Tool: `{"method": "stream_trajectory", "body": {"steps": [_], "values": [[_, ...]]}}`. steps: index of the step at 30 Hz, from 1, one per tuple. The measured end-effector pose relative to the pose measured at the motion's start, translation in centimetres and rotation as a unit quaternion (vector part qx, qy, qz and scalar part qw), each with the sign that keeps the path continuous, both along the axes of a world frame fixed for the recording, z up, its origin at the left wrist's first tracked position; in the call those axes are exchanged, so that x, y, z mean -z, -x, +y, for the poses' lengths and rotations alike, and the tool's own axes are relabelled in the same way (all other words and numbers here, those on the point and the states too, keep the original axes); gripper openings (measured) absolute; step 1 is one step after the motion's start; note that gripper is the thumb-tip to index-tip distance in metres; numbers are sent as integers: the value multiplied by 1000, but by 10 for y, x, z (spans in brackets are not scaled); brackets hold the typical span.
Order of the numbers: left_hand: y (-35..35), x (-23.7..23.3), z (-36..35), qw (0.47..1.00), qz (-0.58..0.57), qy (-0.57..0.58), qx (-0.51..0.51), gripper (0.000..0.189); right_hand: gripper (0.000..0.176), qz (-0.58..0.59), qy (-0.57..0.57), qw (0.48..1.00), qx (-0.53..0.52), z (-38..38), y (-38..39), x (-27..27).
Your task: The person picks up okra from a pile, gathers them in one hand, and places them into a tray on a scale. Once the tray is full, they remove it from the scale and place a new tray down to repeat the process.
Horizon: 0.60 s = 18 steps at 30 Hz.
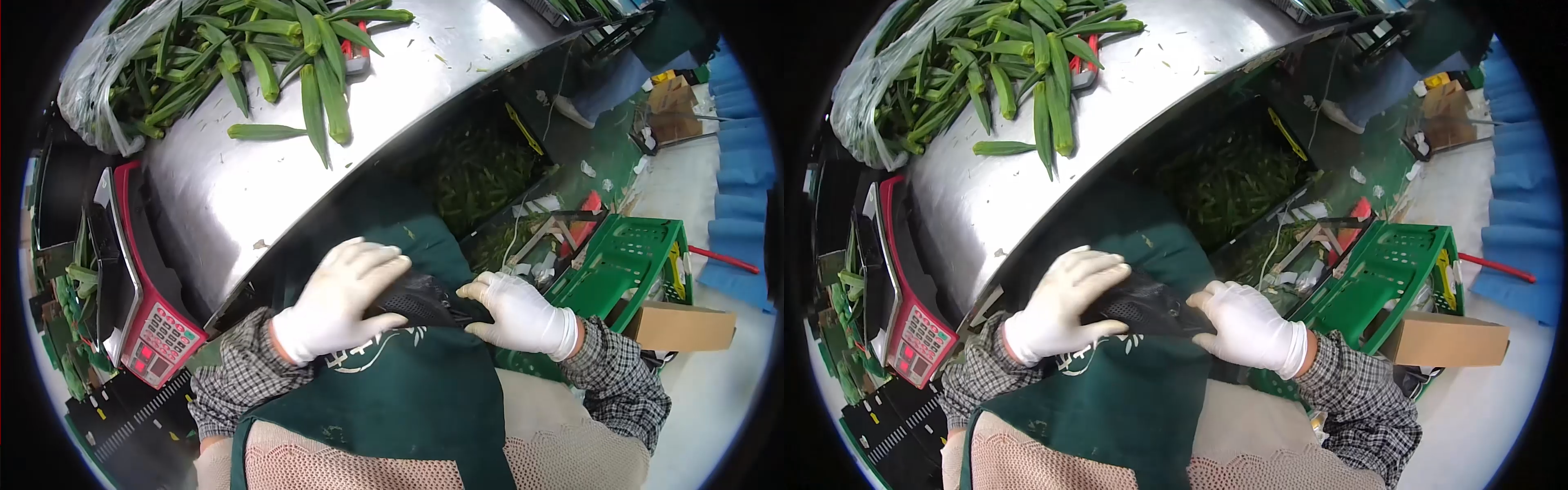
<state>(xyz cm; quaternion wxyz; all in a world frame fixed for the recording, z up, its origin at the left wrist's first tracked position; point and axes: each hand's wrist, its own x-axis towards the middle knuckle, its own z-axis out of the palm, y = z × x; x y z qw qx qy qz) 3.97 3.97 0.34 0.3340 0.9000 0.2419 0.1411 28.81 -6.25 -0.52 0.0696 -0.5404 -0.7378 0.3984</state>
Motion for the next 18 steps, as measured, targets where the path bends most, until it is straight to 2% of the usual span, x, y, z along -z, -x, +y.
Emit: {"method": "stream_trajectory", "body": {"steps": [2, 3, 4, 7, 8, 10, 14, 16, 18], "values": [[-14, 7, 0, 996, 63, -7, 69, 61, 35, -9, 18, 1000, 2, 2, -3, 2], [-16, 16, -4, 993, 72, -17, 90, 55, 34, -13, 27, 1000, 5, 2, -7, 3], [-15, 22, -6, 988, 94, 28, 118, 51, 34, -38, 21, 999, 8, 2, -12, 1], [-10, 26, -10, 991, 68, 49, 104, 49, 29, -116, -21, 993, 2, -1, -35, -2], [-9, 26, -10, 991, 66, 54, 101, 49, 25, -166, 15, 986, -12, -2, -39, -7], [-9, 24, -10, 991, 72, 54, 102, 50, 25, -168, 36, 984, -40, -3, -38, -7], [-17, 18, -7, 989, 95, 30, 112, 51, 30, -43, -99, 993, -45, -3, -14, 13], [-15, 18, -8, 990, 96, 23, 97, 52, 26, 0, -66, 996, -61, -5, -7, 22], [-11, 21, -11, 994, 92, 24, 61, 53, 22, -21, -47, 997, -57, -4, -2, 16]]}}
